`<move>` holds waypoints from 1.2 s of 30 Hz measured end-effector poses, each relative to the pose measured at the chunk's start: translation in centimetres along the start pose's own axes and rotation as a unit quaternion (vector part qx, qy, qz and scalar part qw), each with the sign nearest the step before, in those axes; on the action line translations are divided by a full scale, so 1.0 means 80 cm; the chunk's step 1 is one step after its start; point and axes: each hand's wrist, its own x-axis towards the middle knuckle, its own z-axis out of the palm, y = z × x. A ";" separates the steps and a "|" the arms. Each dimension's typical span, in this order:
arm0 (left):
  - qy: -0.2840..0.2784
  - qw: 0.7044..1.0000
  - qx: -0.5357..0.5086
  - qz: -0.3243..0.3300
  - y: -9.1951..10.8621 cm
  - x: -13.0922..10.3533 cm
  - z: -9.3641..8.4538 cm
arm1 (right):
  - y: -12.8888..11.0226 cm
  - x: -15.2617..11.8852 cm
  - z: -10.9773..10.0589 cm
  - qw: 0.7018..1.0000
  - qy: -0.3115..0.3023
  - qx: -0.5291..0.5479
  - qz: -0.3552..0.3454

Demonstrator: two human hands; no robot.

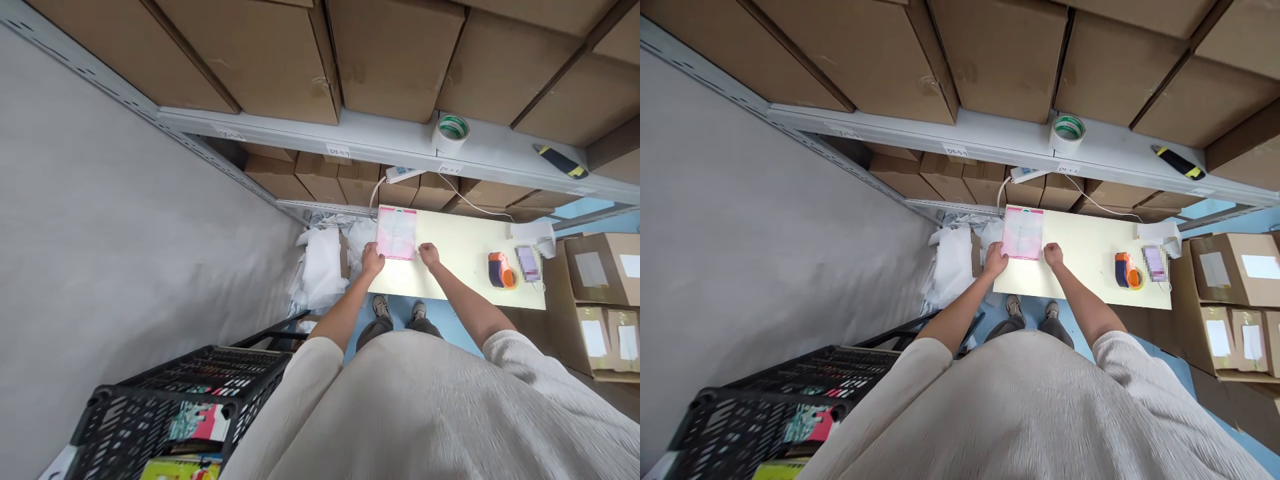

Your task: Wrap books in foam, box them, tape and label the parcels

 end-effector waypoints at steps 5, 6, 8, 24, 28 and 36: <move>0.053 0.998 -0.015 0.015 0.013 -0.034 -0.002 | -0.006 -0.017 -0.027 1.000 -0.008 0.019 0.006; 0.063 0.998 -0.015 0.016 0.016 -0.044 0.000 | -0.007 -0.021 -0.033 1.000 -0.014 0.022 -0.004; 0.083 0.996 -0.016 0.016 0.023 -0.067 0.005 | -0.007 -0.030 -0.045 0.999 -0.031 0.024 -0.028; 0.219 0.972 -0.058 -0.058 0.011 -0.360 0.082 | 0.043 -0.195 -0.052 0.943 -0.223 -0.060 -0.238; 0.264 0.956 -0.078 -0.100 -0.014 -0.431 0.078 | 0.030 -0.257 -0.025 0.908 -0.296 -0.084 -0.284; 0.382 0.897 -0.119 -0.187 -0.080 -0.583 0.088 | 0.017 -0.400 0.055 0.808 -0.427 -0.128 -0.386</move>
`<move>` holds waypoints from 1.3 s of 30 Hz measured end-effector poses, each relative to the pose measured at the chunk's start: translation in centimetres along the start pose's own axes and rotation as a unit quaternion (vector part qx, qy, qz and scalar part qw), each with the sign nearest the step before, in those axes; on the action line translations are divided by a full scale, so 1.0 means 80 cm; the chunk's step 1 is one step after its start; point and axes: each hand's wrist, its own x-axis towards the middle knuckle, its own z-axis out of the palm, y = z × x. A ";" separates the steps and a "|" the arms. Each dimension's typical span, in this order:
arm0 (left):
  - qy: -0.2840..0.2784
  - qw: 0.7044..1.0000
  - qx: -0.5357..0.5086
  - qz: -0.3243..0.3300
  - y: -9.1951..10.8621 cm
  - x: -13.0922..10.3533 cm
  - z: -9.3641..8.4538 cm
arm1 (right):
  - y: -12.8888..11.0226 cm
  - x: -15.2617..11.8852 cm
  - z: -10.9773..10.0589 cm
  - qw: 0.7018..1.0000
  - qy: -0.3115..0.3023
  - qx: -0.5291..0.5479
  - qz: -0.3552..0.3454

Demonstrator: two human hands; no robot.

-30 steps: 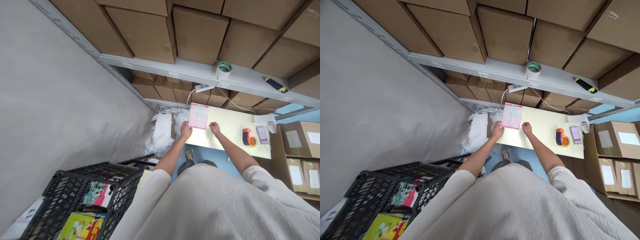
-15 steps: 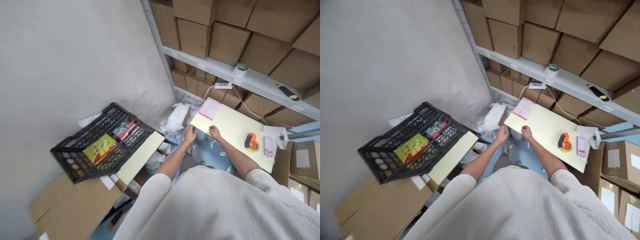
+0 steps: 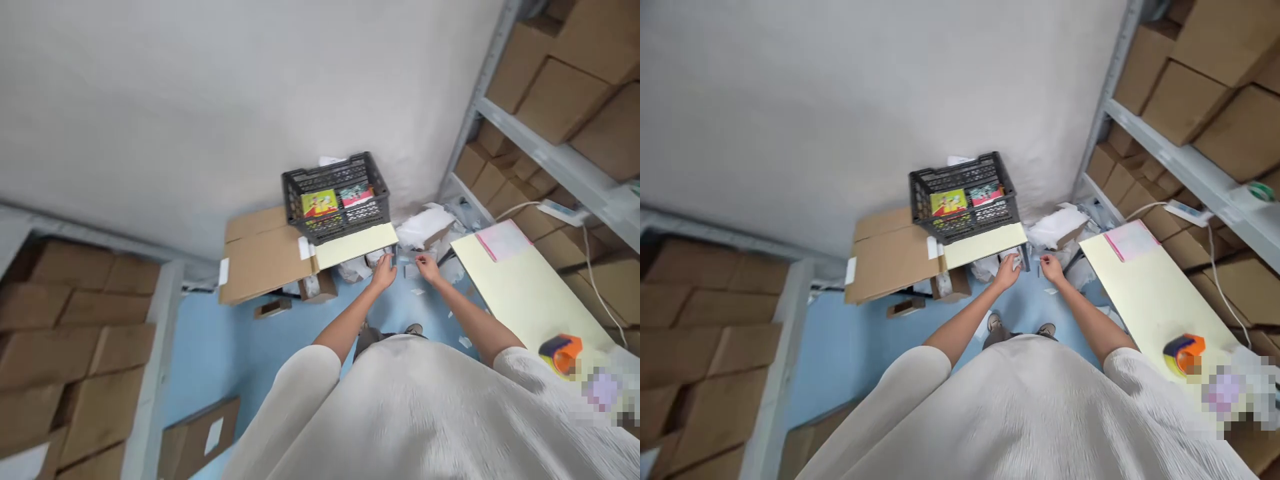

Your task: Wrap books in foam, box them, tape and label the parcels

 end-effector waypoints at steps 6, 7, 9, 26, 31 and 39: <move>0.067 0.993 0.004 -0.100 -0.098 -0.067 -0.101 | -0.078 -0.012 0.126 0.993 -0.101 -0.022 -0.060; 0.075 0.991 0.004 -0.113 -0.114 -0.077 -0.114 | -0.087 -0.017 0.147 0.991 -0.114 -0.026 -0.067; 0.089 0.987 -0.002 -0.133 -0.145 -0.098 -0.137 | -0.104 -0.027 0.186 0.988 -0.134 -0.038 -0.073; 0.086 0.974 0.035 -0.207 -0.438 -0.205 -0.356 | -0.225 -0.093 0.502 0.972 -0.182 -0.140 -0.045; 0.066 0.976 0.053 -0.200 -0.480 -0.209 -0.381 | -0.232 -0.083 0.536 0.972 -0.162 -0.165 -0.046; 0.044 0.977 0.055 -0.199 -0.510 -0.206 -0.385 | -0.223 -0.061 0.560 0.975 -0.143 -0.167 0.020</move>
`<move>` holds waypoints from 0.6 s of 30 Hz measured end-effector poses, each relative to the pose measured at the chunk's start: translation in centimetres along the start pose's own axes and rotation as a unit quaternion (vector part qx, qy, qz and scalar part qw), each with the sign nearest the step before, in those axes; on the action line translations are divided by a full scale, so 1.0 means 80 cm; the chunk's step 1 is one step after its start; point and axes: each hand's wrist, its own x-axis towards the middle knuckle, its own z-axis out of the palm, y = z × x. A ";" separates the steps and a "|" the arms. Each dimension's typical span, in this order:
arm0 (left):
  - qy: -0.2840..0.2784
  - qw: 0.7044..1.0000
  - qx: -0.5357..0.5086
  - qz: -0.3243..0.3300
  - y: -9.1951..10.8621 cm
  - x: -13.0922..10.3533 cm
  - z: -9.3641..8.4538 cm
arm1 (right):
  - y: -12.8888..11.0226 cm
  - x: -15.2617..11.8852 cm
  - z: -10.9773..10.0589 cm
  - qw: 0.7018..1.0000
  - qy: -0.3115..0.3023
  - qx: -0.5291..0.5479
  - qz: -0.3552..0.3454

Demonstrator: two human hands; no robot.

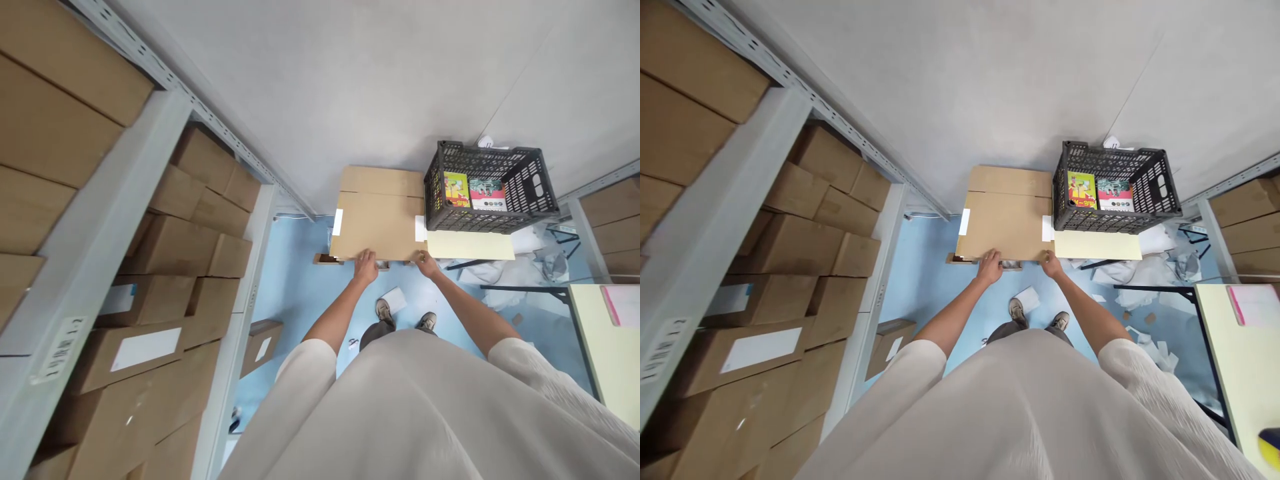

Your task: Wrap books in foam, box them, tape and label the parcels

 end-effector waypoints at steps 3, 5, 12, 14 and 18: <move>-0.002 1.000 0.010 0.009 -0.008 -0.002 -0.001 | 0.001 0.005 0.001 0.999 0.008 0.022 0.023; -0.004 1.000 0.017 0.008 -0.012 -0.001 -0.004 | 0.000 0.007 -0.001 0.999 0.012 0.040 0.033; -0.001 0.999 0.031 -0.014 -0.023 0.006 -0.024 | -0.024 0.003 -0.004 0.998 -0.001 0.065 0.011; -0.002 0.999 0.051 -0.020 -0.025 0.003 -0.029 | -0.036 -0.003 0.004 0.998 -0.020 0.065 -0.009; 0.009 0.994 0.105 -0.035 -0.030 -0.010 -0.037 | -0.059 -0.020 0.025 0.995 -0.042 0.086 -0.043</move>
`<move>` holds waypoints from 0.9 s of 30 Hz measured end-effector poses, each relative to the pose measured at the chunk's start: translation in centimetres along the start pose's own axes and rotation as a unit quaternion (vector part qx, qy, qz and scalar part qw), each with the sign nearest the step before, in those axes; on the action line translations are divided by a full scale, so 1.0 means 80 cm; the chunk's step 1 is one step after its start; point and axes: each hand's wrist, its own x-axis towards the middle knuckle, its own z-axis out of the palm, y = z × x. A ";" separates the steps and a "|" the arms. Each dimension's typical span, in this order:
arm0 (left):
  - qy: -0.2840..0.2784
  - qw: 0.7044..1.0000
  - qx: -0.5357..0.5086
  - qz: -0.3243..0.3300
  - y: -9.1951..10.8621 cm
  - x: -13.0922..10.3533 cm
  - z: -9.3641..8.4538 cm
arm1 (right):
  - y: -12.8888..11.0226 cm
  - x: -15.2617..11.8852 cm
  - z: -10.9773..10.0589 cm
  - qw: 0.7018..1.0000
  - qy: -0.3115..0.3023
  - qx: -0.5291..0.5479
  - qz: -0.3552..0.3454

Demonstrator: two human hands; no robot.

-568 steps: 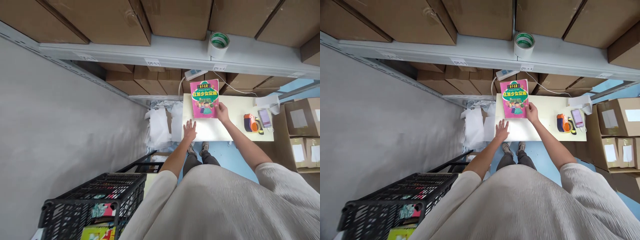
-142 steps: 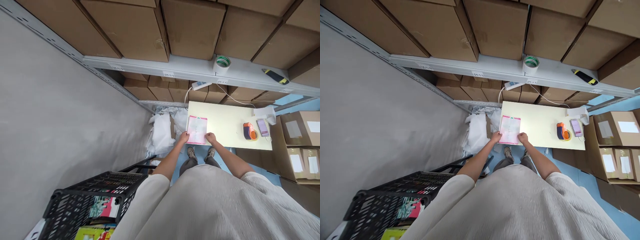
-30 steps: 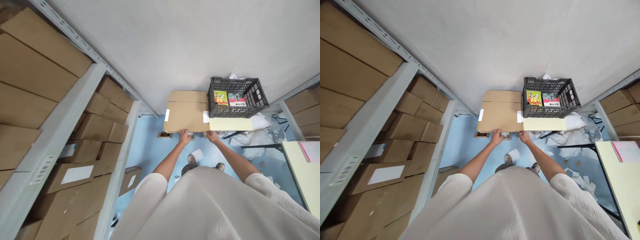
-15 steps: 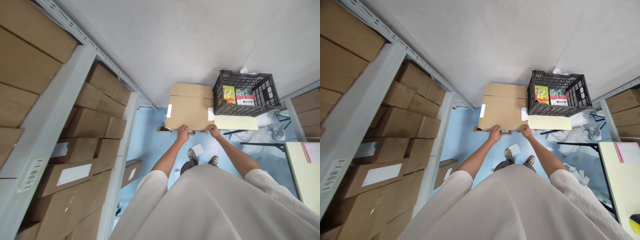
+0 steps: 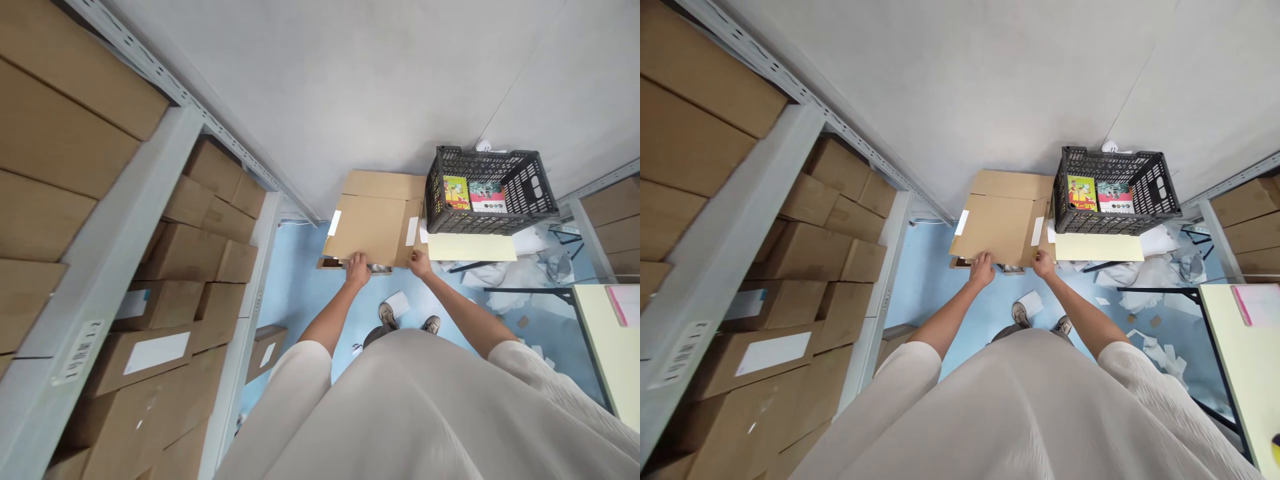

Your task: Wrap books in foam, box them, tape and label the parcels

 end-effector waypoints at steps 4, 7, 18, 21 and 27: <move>0.030 0.999 0.041 -0.011 -0.008 -0.010 -0.011 | -0.017 -0.012 0.011 0.997 -0.019 0.048 -0.052; 0.049 0.997 0.057 -0.010 -0.011 -0.015 -0.022 | -0.038 -0.016 0.008 0.991 -0.032 0.093 -0.094; 0.133 0.986 0.095 0.028 0.012 -0.023 -0.075 | -0.117 -0.031 -0.069 0.955 -0.069 0.192 -0.215; 0.170 0.980 0.088 0.051 0.023 -0.034 -0.093 | -0.116 -0.042 -0.093 0.948 -0.060 0.207 -0.233; 0.229 0.968 0.073 0.067 0.056 -0.068 -0.102 | -0.096 -0.069 -0.135 0.938 -0.046 0.221 -0.265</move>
